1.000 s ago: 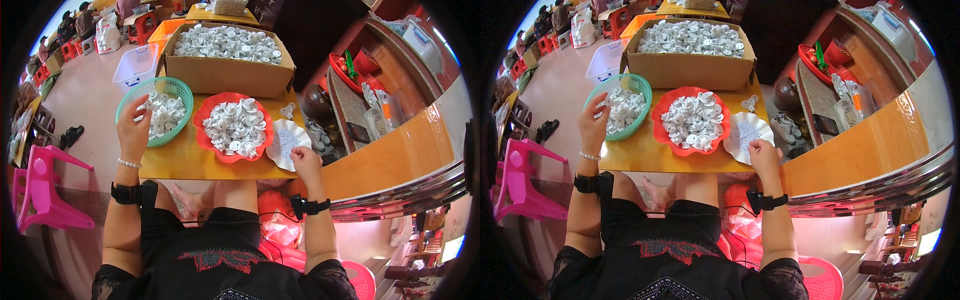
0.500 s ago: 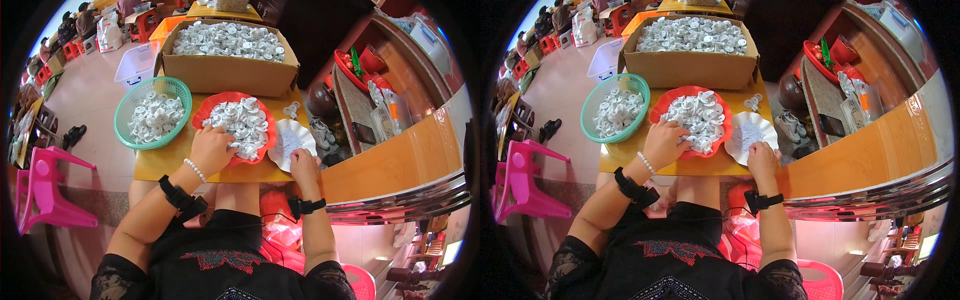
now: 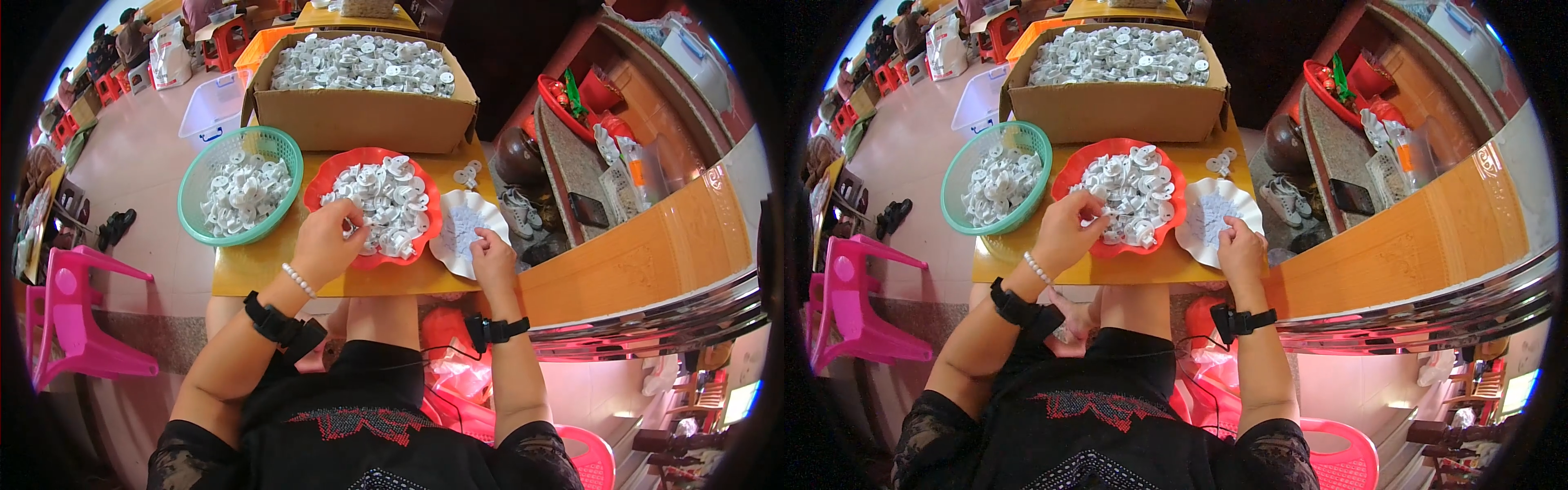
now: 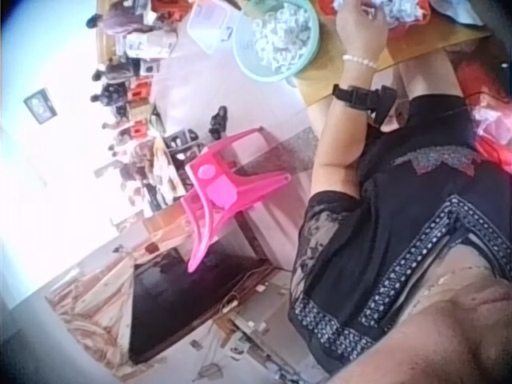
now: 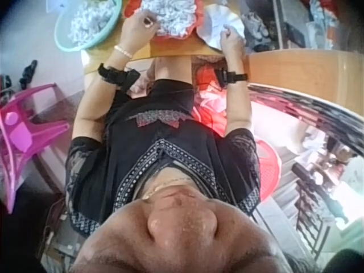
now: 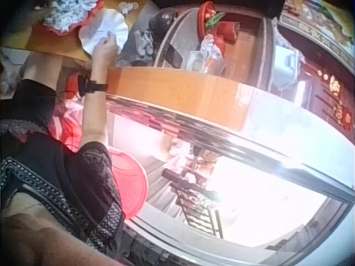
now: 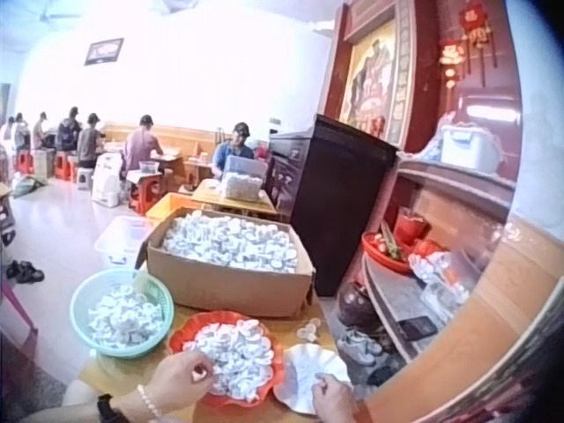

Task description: The recorder is assembling small white plastic components by pressing them together.

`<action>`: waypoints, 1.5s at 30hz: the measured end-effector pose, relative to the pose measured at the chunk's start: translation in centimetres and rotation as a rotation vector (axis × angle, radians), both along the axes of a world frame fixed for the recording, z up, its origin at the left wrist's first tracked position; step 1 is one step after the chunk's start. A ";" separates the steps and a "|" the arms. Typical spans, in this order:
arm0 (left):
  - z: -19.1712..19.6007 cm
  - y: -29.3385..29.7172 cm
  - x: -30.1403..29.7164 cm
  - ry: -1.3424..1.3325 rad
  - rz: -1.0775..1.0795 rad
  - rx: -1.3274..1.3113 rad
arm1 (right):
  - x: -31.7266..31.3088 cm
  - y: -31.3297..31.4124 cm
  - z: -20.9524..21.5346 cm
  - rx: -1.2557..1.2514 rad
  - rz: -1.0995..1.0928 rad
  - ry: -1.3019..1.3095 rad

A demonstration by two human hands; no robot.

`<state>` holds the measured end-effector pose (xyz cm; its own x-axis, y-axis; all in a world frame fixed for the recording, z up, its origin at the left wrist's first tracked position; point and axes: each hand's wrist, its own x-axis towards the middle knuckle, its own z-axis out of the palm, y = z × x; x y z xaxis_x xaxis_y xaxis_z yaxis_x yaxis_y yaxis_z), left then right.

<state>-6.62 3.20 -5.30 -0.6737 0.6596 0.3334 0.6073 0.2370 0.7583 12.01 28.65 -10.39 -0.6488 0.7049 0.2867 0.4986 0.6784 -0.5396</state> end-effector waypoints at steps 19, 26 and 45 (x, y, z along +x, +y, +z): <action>4.8 -4.9 4.7 -1.230 -0.408 0.365 | -0.2 0.5 1.5 -0.205 -0.034 0.096; 5.7 -4.7 5.4 -1.212 -0.474 0.347 | 0.2 0.8 1.3 -0.231 0.055 0.176; 5.2 -4.2 6.3 -1.262 -0.580 0.423 | 0.4 -14.6 13.8 -0.705 0.544 0.570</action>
